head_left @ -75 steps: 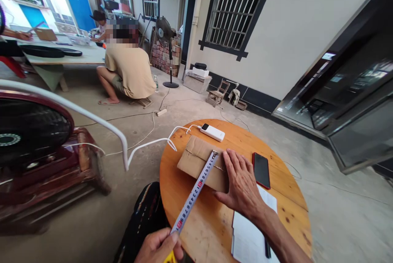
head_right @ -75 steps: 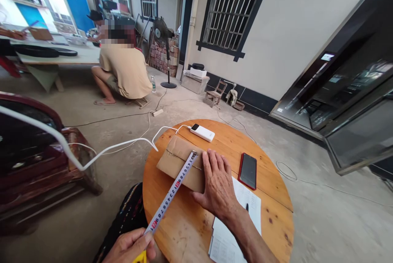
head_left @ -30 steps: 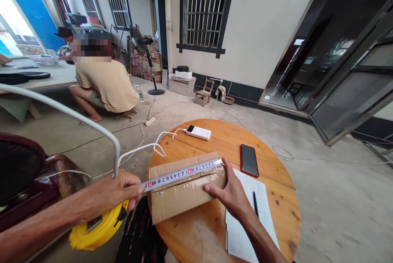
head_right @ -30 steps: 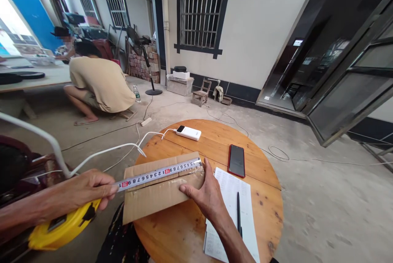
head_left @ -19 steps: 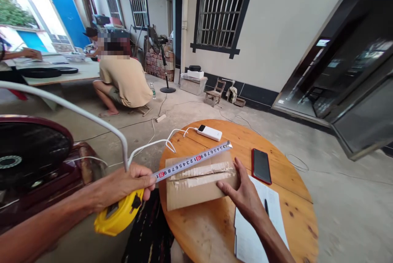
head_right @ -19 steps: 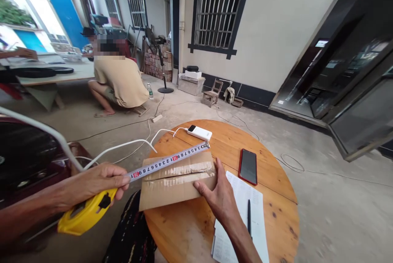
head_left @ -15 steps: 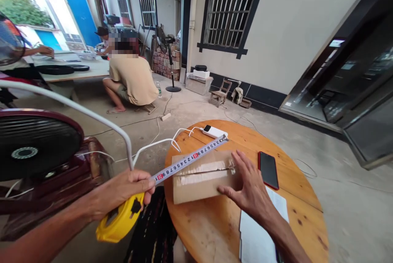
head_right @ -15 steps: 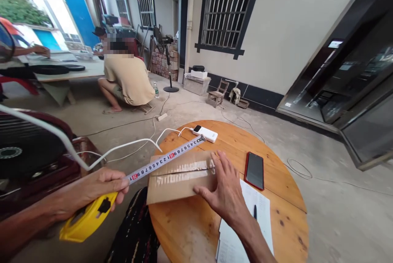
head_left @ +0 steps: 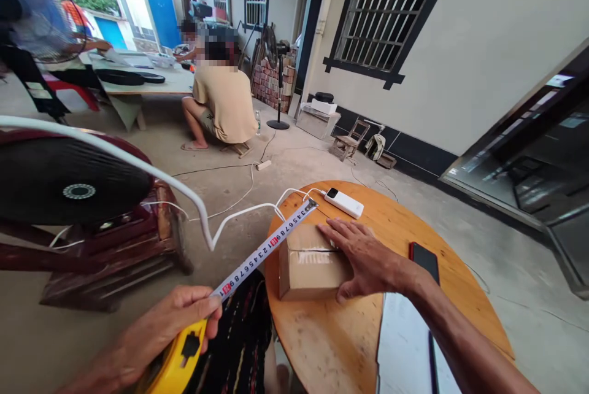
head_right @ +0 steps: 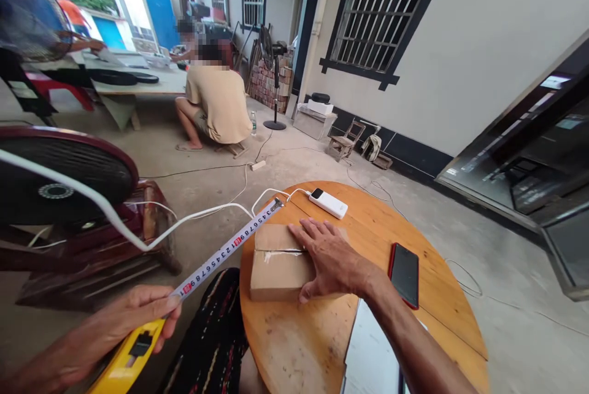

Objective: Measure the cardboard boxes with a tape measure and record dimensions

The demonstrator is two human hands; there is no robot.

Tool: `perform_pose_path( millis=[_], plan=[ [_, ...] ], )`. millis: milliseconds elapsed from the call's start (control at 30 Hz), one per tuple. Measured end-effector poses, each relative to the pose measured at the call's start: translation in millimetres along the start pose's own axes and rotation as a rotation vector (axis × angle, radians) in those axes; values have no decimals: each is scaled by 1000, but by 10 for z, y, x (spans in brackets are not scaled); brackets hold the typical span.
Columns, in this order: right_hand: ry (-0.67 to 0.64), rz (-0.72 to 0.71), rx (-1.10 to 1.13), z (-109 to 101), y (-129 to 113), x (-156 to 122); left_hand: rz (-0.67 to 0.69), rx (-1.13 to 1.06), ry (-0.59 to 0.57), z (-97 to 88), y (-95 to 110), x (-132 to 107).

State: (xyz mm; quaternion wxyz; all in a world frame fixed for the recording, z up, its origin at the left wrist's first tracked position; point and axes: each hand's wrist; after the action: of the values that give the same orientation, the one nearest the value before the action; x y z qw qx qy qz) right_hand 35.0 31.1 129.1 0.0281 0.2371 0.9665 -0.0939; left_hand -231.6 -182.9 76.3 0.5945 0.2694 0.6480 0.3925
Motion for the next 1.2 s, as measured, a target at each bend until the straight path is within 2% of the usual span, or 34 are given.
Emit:
perform_pose_path(
  millis=[167,367,467,567,633,700,767,867,1067,1200],
  plan=[
    [55,71,23,-86,1,-146,-13,-85,-11,63,-185,21],
    [72,292,165,-286,178,-348,-11,-124,-28,353,-377,67],
    [34,312,313,-379,318,-343,-3,-118,-24,486,-444,81],
    [-67,305,482,-429,457,-276,9,-96,-31,569,-512,119],
    [-90,335,545,-420,534,-225,31,-76,-53,602,-564,167],
    [-43,392,578,-381,589,-186,66,-54,-64,633,-611,227],
    [16,446,601,-328,614,-167,97,-55,-42,675,-648,291],
    [16,502,606,-266,610,-177,119,-139,-16,762,-704,381],
    [3,568,686,-216,575,-225,139,-137,-30,936,-891,494],
    [21,558,717,-176,566,-222,183,-122,-33,1003,-940,485]
  ],
)
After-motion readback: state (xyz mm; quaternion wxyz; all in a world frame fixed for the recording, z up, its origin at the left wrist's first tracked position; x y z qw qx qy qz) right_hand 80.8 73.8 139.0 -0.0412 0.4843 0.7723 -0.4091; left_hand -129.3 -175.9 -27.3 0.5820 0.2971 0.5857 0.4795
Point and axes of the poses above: each hand's wrist, its own x-axis towards the middle knuckle, its own z-axis out of the palm, y = z × x, and after that the axes turned 6 degrees about -x, right-handed
